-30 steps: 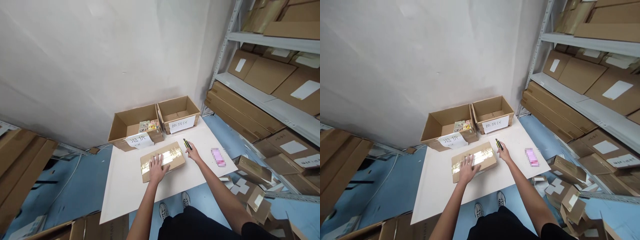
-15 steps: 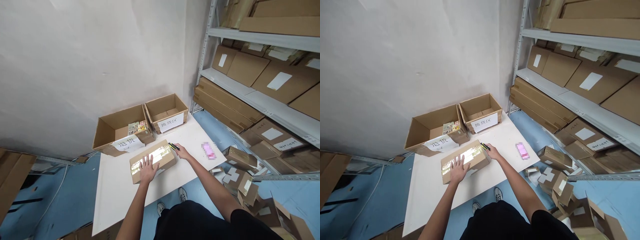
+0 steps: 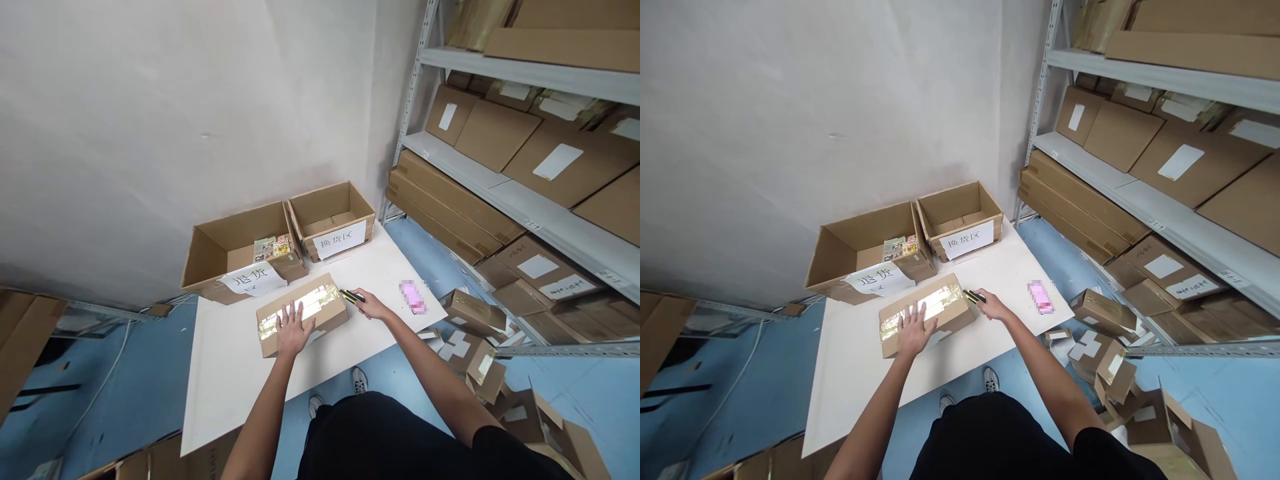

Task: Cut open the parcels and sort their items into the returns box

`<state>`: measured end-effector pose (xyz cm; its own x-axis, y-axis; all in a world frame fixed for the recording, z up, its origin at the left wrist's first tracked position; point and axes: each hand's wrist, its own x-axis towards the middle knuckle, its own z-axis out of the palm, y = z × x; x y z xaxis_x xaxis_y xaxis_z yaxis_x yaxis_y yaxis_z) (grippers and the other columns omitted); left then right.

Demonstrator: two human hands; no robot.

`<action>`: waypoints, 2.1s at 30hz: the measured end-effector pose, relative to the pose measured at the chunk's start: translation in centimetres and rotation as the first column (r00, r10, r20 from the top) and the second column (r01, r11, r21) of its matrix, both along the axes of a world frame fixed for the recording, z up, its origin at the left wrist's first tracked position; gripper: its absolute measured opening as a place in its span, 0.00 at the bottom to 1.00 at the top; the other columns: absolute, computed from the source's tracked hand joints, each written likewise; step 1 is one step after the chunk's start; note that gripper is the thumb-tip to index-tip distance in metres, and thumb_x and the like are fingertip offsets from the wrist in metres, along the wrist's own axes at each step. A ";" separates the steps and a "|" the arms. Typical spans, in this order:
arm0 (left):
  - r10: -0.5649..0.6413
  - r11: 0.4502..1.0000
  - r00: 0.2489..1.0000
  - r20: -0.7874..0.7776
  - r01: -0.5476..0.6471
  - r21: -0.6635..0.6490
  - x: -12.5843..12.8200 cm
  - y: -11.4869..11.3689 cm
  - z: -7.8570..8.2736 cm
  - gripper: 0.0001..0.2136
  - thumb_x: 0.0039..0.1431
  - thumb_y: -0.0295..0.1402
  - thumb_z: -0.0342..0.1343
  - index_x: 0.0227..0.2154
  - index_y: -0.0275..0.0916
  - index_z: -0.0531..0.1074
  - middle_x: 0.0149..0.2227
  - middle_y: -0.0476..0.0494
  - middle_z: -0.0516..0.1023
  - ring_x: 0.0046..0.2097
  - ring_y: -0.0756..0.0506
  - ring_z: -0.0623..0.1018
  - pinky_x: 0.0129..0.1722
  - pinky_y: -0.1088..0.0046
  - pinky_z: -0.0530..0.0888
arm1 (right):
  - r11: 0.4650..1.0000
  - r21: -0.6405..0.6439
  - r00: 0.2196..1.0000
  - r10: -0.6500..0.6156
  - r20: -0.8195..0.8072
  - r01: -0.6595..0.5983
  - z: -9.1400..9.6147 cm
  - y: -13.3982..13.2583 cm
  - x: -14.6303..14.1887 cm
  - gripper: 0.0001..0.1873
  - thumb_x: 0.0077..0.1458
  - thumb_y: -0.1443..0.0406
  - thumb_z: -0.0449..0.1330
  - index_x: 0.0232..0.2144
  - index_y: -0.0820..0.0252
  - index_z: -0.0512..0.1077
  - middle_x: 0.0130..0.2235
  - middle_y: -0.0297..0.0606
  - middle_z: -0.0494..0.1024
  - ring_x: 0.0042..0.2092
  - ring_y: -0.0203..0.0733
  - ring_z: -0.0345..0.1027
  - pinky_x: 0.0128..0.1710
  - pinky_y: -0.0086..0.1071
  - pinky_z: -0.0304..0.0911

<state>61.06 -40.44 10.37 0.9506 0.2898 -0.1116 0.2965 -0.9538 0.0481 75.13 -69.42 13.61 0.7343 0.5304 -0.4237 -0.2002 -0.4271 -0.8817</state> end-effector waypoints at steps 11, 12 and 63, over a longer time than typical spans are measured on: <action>-0.042 0.999 0.998 0.048 0.044 -0.026 1.0 3.2 2.7 0.33 0.68 0.58 0.40 0.69 0.48 0.62 0.73 0.40 0.58 0.72 0.33 0.56 0.66 0.51 0.60 | 0.945 -0.069 0.936 -0.305 0.175 0.321 -2.7 1.7 -3.0 0.36 0.63 0.51 0.54 0.70 0.50 0.53 0.32 0.29 0.77 0.26 0.39 0.71 0.29 0.31 0.69; -0.005 0.999 0.999 0.043 0.007 -0.033 1.2 4.1 2.9 0.34 0.68 0.58 0.39 0.70 0.47 0.61 0.73 0.39 0.57 0.73 0.33 0.55 0.66 0.51 0.59 | 0.942 -0.114 0.936 -0.288 0.204 0.315 -3.4 3.0 -3.8 0.40 0.61 0.50 0.58 0.70 0.51 0.52 0.37 0.33 0.80 0.32 0.42 0.76 0.34 0.33 0.71; 0.226 0.974 0.968 0.109 -0.223 -0.035 -0.7 -1.2 2.1 0.32 0.69 0.54 0.41 0.65 0.38 0.68 0.64 0.32 0.71 0.68 0.30 0.61 0.65 0.49 0.61 | 0.929 -0.007 0.903 -0.358 0.239 0.370 -4.3 9.7 5.5 0.31 0.67 0.50 0.48 0.67 0.53 0.57 0.38 0.35 0.81 0.32 0.42 0.76 0.36 0.33 0.69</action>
<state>60.40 -41.59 12.46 0.8684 0.4956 -0.0171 0.4942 -0.8619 0.1138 80.61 -59.69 9.36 0.9520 0.1899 -0.2401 -0.1457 -0.4088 -0.9009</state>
